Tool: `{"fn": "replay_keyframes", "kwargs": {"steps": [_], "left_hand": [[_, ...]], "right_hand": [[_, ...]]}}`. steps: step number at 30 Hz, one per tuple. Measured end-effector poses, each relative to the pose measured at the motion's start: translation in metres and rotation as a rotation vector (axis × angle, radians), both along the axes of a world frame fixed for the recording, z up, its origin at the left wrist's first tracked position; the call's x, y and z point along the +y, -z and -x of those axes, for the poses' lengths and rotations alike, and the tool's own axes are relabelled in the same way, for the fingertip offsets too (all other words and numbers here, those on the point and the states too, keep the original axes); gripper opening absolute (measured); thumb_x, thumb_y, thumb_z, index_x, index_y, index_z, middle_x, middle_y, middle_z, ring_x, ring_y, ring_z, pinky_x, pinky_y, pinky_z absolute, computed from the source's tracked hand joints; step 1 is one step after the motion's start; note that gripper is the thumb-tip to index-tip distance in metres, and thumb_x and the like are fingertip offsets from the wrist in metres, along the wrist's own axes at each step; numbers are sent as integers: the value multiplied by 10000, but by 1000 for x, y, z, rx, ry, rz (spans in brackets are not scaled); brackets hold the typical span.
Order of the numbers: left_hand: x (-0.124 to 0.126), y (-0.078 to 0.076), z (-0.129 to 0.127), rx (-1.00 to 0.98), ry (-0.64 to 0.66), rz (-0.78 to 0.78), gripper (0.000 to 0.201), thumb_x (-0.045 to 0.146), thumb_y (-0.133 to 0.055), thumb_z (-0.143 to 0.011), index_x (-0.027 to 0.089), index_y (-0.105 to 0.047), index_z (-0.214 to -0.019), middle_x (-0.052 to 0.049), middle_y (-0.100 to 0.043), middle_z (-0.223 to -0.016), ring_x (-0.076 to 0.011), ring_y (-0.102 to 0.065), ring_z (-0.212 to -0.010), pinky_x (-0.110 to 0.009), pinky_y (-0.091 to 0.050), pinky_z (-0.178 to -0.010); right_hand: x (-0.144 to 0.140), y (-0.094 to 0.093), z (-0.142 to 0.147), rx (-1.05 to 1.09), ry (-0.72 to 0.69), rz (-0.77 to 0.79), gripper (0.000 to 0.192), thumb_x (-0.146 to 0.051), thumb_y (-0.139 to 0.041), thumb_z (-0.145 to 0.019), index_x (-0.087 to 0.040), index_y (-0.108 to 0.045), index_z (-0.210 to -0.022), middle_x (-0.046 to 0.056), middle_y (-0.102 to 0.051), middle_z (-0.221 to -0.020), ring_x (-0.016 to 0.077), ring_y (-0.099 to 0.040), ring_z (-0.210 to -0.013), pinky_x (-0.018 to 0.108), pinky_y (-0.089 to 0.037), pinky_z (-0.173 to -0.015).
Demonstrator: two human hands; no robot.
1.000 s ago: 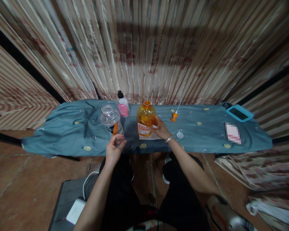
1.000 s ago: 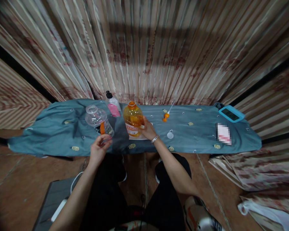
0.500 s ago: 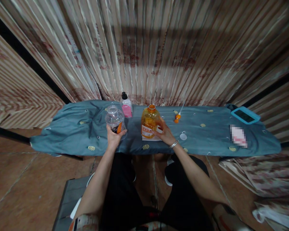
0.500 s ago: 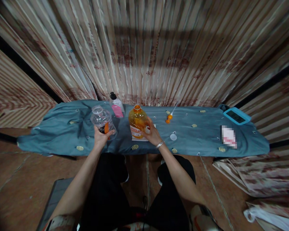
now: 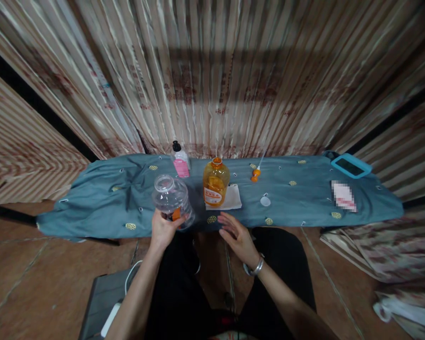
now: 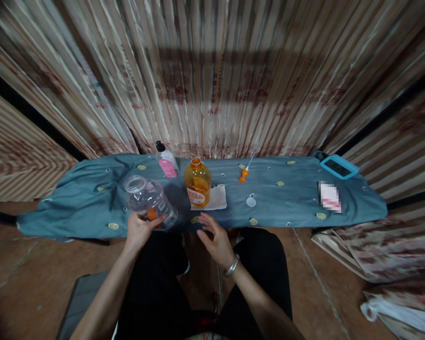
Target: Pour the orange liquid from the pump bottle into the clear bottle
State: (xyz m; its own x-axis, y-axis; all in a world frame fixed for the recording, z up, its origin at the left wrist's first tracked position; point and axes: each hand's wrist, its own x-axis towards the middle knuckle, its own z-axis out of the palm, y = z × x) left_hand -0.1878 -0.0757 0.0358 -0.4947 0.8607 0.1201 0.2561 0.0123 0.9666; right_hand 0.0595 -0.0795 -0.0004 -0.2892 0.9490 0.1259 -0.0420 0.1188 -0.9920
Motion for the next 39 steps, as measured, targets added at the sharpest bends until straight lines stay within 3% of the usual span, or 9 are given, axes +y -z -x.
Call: {"fn": "replay_keyframes", "kwargs": {"steps": [6, 10, 13, 18, 22, 26, 31, 35, 39], "left_hand": [[-42, -25, -52, -159, 316, 21, 440, 405, -896, -492, 176, -706, -815, -74, -766, -820, -283, -729, -801, -448, -606, -846], [-49, -28, -86, -310, 488, 17, 499, 408, -902, -526, 177, -724, -930, -92, -776, -939, -293, -736, -881, -459, -600, -903], [-48, -26, -105, -366, 513, 26, 630, 427, -926, -496, 173, -707, -1028, -102, -765, -1027, -294, -728, -935, -455, -582, -945], [-46, -24, -118, -385, 649, 81, 582, 523, -901, -535, 166, -715, -956, -112, -762, -1028, -303, -718, -961, -446, -588, -913], [-40, -22, -103, -278, 756, -62, 687, 644, -813, -623, 174, -714, -1114, -143, -716, -1209, -357, -620, -1225, -488, -461, -1114], [-18, -7, -71, -296, 550, -117, 683, 671, -628, -802, 212, -614, -1307, -146, -625, -1378, -320, -622, -1246, -490, -465, -1113], [26, 23, -48, -136, 268, -38, 882, 478, -843, -633, 227, -483, -1398, -155, -480, -1518, -332, -437, -1436, -532, -395, -1165], [66, 30, -51, -55, 234, -128, 1167, 311, -935, -474, 235, -349, -1480, -176, -317, -1614, -339, -260, -1530, -566, -264, -1234], [107, 25, -59, -95, 262, -172, 1106, 182, -935, -400, 232, -456, -1395, -188, -457, -1517, -366, -342, -1490, -591, -332, -1194]], "right_hand": [[-22, 22, 17, 448, -105, 388, 398, -397, -618, -963, -204, -576, -1309, 92, -619, -1324, 240, -659, -1102, 470, -555, -918], [-31, 38, 12, 637, -191, 559, 359, -393, -626, -959, -190, -606, -1254, 83, -647, -1267, 224, -674, -1053, 444, -568, -885], [-37, 48, -5, 739, -192, 621, 357, -393, -629, -957, -187, -609, -1248, 81, -651, -1258, 222, -675, -1047, 442, -569, -880], [-54, 57, -36, 867, -159, 659, 357, -396, -632, -955, -185, -611, -1242, 77, -660, -1233, 218, -680, -1029, 437, -571, -870], [-67, 48, -47, 924, -139, 702, 389, -448, -626, -947, -183, -620, -1232, 84, -662, -1244, 234, -671, -1068, 469, -551, -909], [-69, 30, -52, 961, -97, 741, 649, -603, -765, -753, -262, -619, -1286, 88, -713, -1210, 290, -684, -1085, 445, -569, -825], [-65, 15, -59, 1006, 32, 735, 842, -609, -842, -620, -422, -537, -1382, 54, -742, -1195, 295, -700, -1081, 326, -575, -663], [-61, 10, -65, 1011, 105, 729, 755, -605, -841, -610, -409, -611, -1303, 64, -729, -1247, 295, -710, -1062, 344, -595, -666], [-56, 7, -69, 1002, 144, 727, 525, -569, -852, -617, -371, -728, -1087, 45, -772, -1144, 298, -734, -1028, 355, -607, -681]]}}
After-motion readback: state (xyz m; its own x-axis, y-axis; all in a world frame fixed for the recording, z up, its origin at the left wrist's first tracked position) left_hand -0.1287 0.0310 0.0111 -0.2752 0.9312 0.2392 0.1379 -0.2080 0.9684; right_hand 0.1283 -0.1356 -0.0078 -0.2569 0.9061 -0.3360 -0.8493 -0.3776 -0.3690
